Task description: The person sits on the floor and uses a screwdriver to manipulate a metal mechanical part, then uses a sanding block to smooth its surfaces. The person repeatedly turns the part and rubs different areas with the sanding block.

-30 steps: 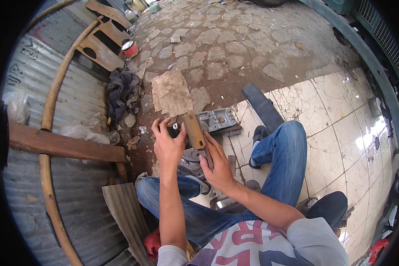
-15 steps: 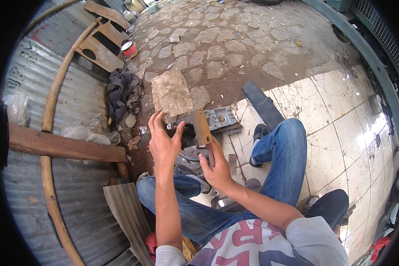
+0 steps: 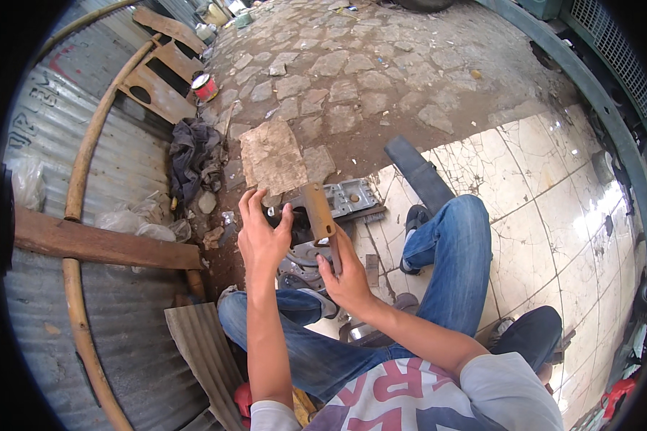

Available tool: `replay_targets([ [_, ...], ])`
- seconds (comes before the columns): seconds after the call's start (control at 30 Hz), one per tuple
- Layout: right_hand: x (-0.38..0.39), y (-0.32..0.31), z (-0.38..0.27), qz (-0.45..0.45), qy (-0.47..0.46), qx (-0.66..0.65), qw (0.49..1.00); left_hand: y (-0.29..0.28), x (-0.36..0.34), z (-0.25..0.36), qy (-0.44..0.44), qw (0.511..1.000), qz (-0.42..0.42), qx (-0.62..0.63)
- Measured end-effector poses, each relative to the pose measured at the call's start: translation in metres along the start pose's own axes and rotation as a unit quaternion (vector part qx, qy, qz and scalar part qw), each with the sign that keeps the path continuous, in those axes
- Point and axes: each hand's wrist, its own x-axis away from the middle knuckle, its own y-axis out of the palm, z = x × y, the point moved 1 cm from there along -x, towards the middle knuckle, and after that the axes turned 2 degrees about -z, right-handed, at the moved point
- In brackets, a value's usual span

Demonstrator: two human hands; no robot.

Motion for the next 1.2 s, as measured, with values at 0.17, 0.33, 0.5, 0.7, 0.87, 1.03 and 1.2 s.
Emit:
replay_targets([
  [0.17,-0.013,-0.006,-0.008,-0.02,-0.059,0.077,0.995,-0.005,0.002,0.0,0.0,1.0,0.0,-0.028],
  [0.33,-0.009,0.0,-0.023,-0.04,-0.088,0.102,0.99,-0.003,-0.001,-0.006,-0.007,0.999,0.025,-0.023],
  [0.5,-0.022,0.008,-0.02,-0.038,-0.113,0.104,0.987,0.001,-0.005,-0.013,-0.019,0.999,0.022,-0.044],
  [0.7,0.002,0.027,-0.03,-0.048,-0.112,0.062,0.991,-0.011,-0.003,-0.019,0.004,0.998,0.039,-0.048],
  [0.87,-0.04,0.013,-0.028,-0.033,-0.105,0.117,0.987,-0.003,-0.005,-0.014,-0.003,0.999,0.023,-0.037],
  [1.03,-0.022,0.017,-0.016,-0.012,-0.131,0.062,0.989,-0.005,-0.005,-0.005,-0.002,0.999,0.01,-0.035],
  [1.2,-0.033,0.016,-0.02,0.003,-0.119,0.034,0.992,0.003,-0.012,-0.006,0.013,0.999,0.022,-0.033],
])
